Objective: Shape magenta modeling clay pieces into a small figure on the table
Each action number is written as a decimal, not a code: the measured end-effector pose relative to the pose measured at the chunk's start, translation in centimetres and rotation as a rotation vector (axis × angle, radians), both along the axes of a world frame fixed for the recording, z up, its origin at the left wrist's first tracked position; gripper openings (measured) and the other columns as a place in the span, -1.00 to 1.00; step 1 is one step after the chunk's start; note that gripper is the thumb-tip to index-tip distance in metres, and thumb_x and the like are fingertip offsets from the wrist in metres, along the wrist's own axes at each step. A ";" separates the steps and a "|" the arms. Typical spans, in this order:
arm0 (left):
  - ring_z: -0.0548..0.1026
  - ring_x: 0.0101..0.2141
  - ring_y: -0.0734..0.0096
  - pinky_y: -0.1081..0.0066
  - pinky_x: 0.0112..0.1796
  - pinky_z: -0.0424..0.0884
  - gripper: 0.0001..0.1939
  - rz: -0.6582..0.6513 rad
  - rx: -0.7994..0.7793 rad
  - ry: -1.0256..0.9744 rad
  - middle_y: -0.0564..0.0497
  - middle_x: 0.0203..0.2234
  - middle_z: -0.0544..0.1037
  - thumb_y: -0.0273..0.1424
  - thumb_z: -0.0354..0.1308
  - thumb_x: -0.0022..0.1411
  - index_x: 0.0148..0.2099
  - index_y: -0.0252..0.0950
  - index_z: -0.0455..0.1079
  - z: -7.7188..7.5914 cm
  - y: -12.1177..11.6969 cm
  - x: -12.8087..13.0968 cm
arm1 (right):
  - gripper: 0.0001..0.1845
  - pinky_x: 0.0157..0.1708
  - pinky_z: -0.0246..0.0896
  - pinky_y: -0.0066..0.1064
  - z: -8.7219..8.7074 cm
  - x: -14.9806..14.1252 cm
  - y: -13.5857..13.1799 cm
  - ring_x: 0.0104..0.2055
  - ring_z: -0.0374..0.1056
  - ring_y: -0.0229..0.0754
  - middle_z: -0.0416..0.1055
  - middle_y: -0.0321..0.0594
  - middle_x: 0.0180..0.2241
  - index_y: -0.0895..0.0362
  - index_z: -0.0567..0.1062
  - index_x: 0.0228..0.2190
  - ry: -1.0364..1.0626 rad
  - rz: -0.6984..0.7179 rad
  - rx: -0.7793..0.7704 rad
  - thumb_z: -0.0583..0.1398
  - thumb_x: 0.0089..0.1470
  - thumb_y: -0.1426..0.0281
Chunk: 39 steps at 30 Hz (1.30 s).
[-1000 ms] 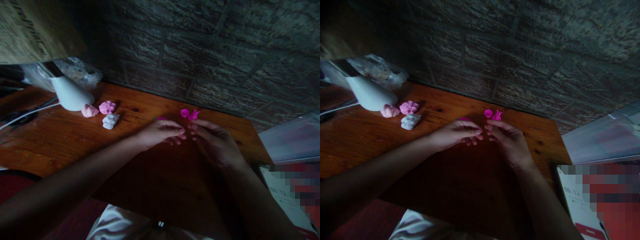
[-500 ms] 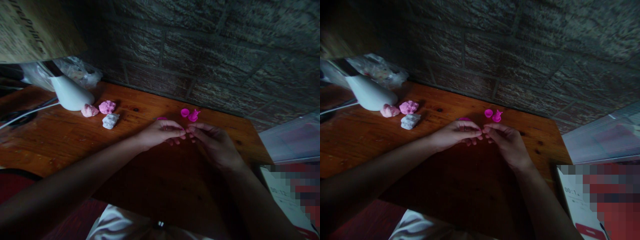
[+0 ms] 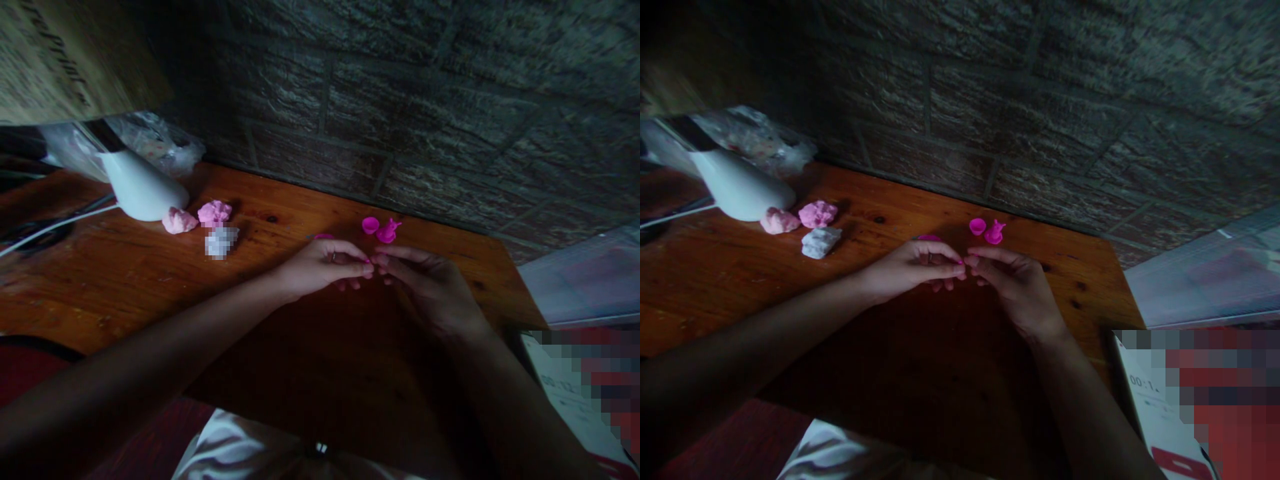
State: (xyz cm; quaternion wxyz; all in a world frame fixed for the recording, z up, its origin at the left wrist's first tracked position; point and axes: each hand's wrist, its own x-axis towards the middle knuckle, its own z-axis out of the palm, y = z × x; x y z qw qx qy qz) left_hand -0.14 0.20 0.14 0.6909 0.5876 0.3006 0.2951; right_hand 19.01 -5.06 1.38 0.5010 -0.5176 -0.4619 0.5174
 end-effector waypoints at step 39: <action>0.50 -0.48 0.51 0.50 -0.46 0.34 -0.83 0.020 0.063 0.015 0.04 -0.49 0.59 -0.41 0.38 0.12 -0.24 -0.38 0.53 0.2 0.0 0.1 | -0.73 -0.30 0.42 -0.41 -0.3 0.1 0.1 -0.29 0.54 -0.23 0.67 -0.23 -0.30 -0.03 0.73 -0.33 0.029 -0.050 0.015 0.51 -0.11 0.16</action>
